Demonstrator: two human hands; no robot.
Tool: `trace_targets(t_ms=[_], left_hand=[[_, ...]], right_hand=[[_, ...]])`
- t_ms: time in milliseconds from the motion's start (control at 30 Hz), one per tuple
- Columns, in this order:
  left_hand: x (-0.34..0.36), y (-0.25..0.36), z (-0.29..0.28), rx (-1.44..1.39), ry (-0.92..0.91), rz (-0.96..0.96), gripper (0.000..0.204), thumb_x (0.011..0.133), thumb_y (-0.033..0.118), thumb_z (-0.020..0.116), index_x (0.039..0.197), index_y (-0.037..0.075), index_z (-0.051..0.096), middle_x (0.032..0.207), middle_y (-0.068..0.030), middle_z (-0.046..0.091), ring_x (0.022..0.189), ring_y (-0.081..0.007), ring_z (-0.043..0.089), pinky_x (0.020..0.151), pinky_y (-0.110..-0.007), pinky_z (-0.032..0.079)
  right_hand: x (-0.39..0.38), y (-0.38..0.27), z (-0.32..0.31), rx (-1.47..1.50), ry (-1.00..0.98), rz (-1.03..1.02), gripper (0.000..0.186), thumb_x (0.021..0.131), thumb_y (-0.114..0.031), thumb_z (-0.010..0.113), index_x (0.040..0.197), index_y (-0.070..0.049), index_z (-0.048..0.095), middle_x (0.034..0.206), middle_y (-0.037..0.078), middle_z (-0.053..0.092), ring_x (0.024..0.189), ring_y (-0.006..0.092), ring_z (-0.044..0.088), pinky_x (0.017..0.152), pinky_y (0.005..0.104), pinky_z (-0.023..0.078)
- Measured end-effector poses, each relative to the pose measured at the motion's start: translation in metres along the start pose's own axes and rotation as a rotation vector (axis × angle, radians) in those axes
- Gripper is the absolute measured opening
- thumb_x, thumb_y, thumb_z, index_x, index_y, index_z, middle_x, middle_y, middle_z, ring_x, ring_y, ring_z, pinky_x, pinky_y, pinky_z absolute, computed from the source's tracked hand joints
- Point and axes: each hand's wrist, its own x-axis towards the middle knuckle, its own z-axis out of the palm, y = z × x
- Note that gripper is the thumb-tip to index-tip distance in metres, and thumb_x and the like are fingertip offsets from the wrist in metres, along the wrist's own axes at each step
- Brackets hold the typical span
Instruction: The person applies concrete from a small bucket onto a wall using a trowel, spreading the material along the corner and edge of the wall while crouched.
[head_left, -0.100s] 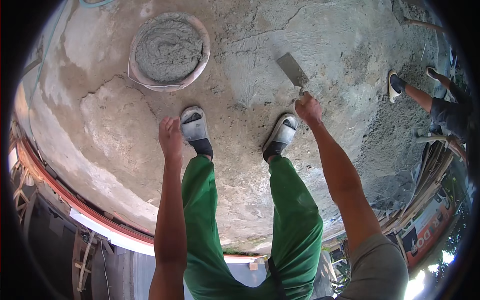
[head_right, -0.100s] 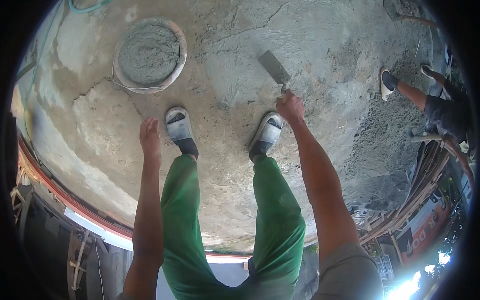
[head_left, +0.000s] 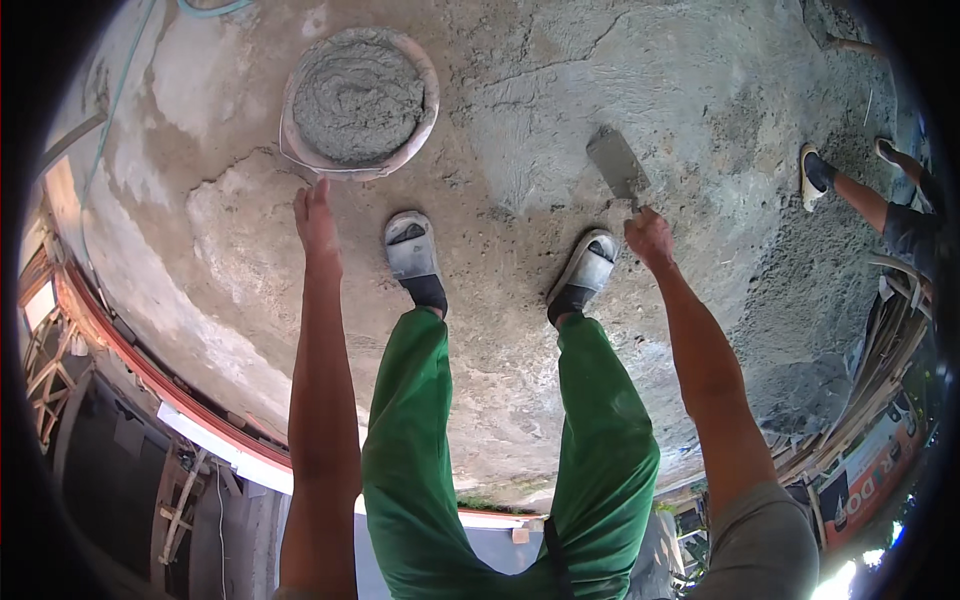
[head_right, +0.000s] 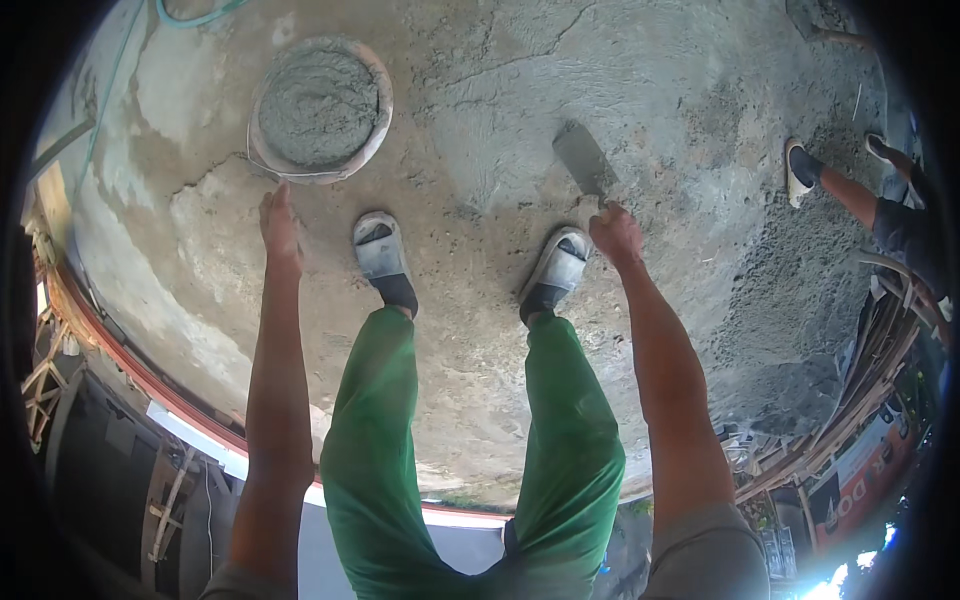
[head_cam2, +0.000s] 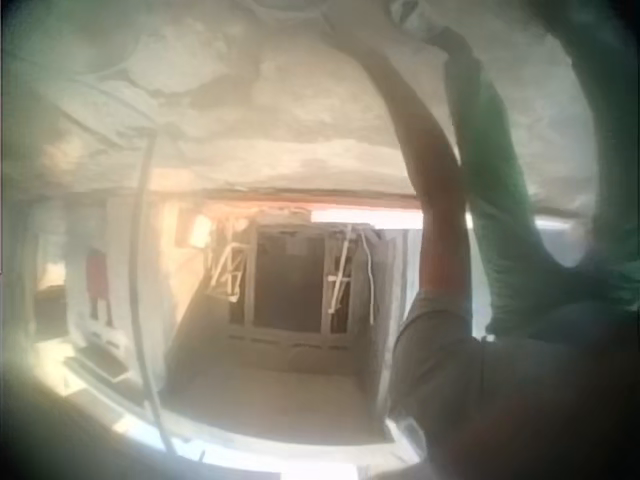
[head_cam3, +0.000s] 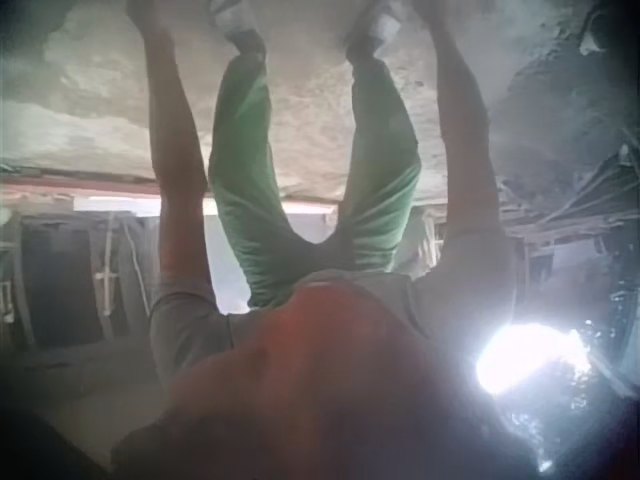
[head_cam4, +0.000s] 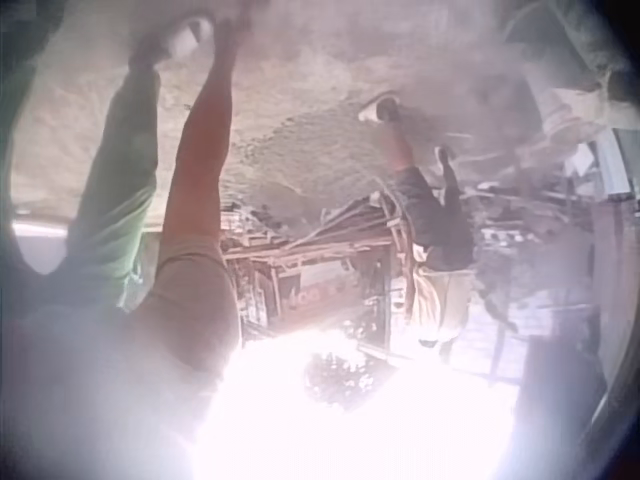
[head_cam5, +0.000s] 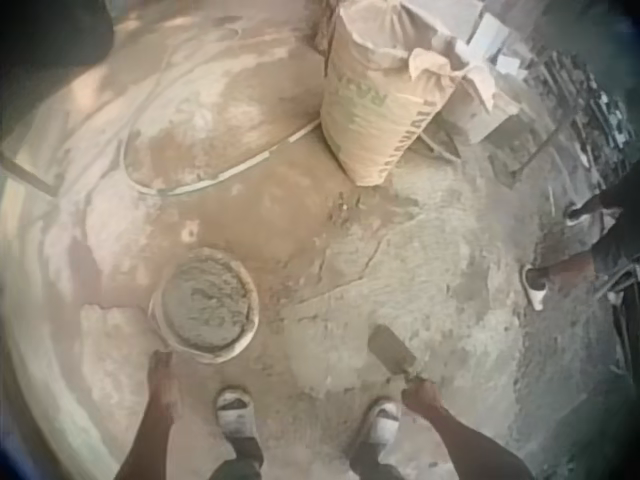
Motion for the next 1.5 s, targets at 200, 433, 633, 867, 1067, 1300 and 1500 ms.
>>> trace_targets(t_ms=[200, 433, 633, 867, 1067, 1300, 1500], left_hand=[[0.042, 0.076, 0.003, -0.105, 0.034, 0.228, 0.073, 0.096, 0.043, 0.079, 0.144, -0.005, 0.054, 0.133, -0.0131, 0.064, 0.121, -0.0249, 0.061, 0.104, -0.041, 0.049], [-0.023, 0.133, 0.082, -0.187, -0.046, 0.076, 0.043, 0.103, 0.040, 0.072, 0.116, -0.002, 0.073, 0.085, 0.0007, 0.056, 0.074, -0.0145, 0.054, 0.073, -0.031, 0.049], [-0.031, 0.162, 0.086, -0.160, -0.024, 0.069, 0.045, 0.106, 0.042, 0.067, 0.128, 0.003, 0.069, 0.093, 0.0001, 0.055, 0.083, -0.0121, 0.053, 0.078, -0.034, 0.049], [-0.082, 0.159, 0.012, -0.226, 0.047, -0.355, 0.031, 0.097, 0.036, 0.072, 0.113, 0.009, 0.066, 0.090, -0.0009, 0.049, 0.077, -0.0160, 0.052, 0.072, -0.035, 0.047], [-0.163, 0.179, -0.115, -0.471, -0.006, -0.476, 0.028, 0.091, 0.035, 0.077, 0.091, 0.016, 0.057, 0.066, 0.0059, 0.037, 0.050, -0.0125, 0.039, 0.056, -0.034, 0.039], [-0.283, 0.149, -0.299, -0.750, 0.414, -0.704, 0.028, 0.091, 0.040, 0.076, 0.091, 0.021, 0.055, 0.081, 0.0025, 0.046, 0.070, -0.0167, 0.050, 0.063, -0.039, 0.043], [-0.357, 0.100, -0.461, -1.180, 0.748, -0.756, 0.030, 0.095, 0.042, 0.072, 0.092, 0.020, 0.052, 0.078, 0.0014, 0.040, 0.067, -0.0180, 0.041, 0.063, -0.041, 0.042]], right_hand=[[-0.037, 0.066, 0.017, -0.066, 0.156, -0.035, 0.058, 0.089, -0.032, 0.071, 0.143, -0.011, 0.062, 0.131, 0.027, 0.066, 0.127, 0.0474, 0.060, 0.107, 0.0557, 0.050], [-0.240, 0.191, -0.015, 0.025, -0.254, 0.202, 0.038, 0.091, -0.029, 0.066, 0.119, -0.006, 0.076, 0.117, 0.026, 0.074, 0.113, 0.0434, 0.072, 0.097, 0.0515, 0.058], [-0.533, 0.322, -0.068, 0.228, -0.294, 0.779, 0.025, 0.089, -0.018, 0.066, 0.094, 0.001, 0.081, 0.082, 0.025, 0.078, 0.070, 0.0360, 0.078, 0.070, 0.0488, 0.064], [-0.869, 0.330, -0.144, 0.266, -0.288, 1.042, 0.024, 0.099, -0.026, 0.060, 0.090, -0.004, 0.066, 0.063, 0.013, 0.064, 0.048, 0.0308, 0.064, 0.043, 0.0425, 0.058], [-0.888, 0.167, -0.157, 0.387, -0.447, 1.055, 0.021, 0.098, -0.023, 0.062, 0.098, -0.002, 0.064, 0.068, 0.015, 0.065, 0.052, 0.0317, 0.067, 0.045, 0.0442, 0.060], [-0.690, 0.010, -0.229, 0.252, -0.335, 0.543, 0.020, 0.097, -0.019, 0.062, 0.103, 0.000, 0.062, 0.072, 0.017, 0.066, 0.054, 0.0331, 0.068, 0.047, 0.0459, 0.061], [-0.522, -0.172, -0.296, 0.112, -0.249, 0.150, 0.021, 0.097, -0.016, 0.063, 0.107, 0.002, 0.060, 0.075, 0.019, 0.067, 0.055, 0.0342, 0.069, 0.048, 0.0473, 0.062]])
